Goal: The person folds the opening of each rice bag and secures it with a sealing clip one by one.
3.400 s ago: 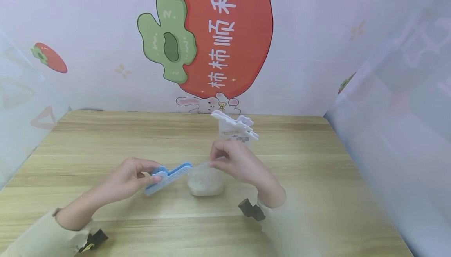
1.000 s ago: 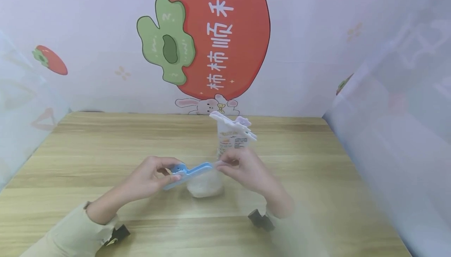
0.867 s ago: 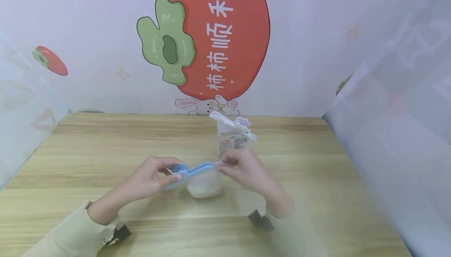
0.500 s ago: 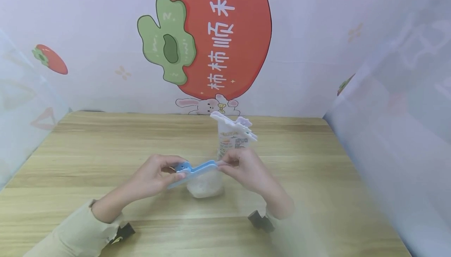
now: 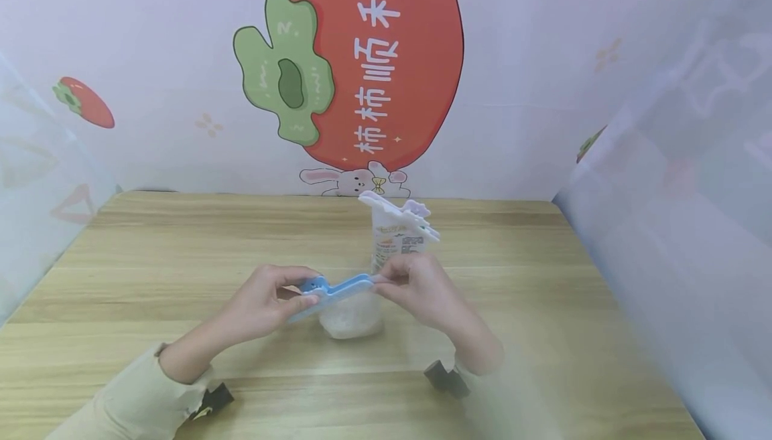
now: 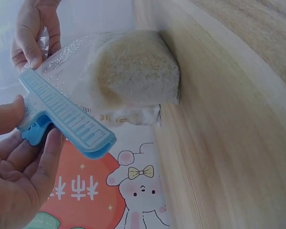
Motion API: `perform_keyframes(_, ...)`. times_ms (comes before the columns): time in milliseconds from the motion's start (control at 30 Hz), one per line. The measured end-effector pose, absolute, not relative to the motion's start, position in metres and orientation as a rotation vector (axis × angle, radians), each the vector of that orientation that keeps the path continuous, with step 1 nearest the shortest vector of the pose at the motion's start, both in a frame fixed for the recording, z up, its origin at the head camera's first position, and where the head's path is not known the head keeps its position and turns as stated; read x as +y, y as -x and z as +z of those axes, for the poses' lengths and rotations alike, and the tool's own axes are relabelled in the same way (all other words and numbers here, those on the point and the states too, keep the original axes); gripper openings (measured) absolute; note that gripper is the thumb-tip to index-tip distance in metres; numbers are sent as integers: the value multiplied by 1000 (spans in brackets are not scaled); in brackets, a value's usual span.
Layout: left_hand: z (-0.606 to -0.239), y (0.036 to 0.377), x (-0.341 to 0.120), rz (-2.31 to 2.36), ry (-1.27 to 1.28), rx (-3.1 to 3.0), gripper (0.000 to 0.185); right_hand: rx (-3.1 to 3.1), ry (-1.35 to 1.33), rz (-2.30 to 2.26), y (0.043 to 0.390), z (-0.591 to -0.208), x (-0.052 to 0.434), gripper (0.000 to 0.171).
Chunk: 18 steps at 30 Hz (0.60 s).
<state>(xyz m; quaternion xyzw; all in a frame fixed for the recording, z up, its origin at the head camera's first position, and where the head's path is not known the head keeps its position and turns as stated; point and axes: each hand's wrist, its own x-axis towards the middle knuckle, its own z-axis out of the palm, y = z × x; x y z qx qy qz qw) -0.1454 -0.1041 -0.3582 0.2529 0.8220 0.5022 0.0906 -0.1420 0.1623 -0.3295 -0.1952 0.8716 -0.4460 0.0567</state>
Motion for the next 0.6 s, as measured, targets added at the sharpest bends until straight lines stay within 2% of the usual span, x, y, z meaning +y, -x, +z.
perform_keyframes(600,-355,143,-100,1397,-853,2581,17,2568,679,-1384,146,-333,164,4)
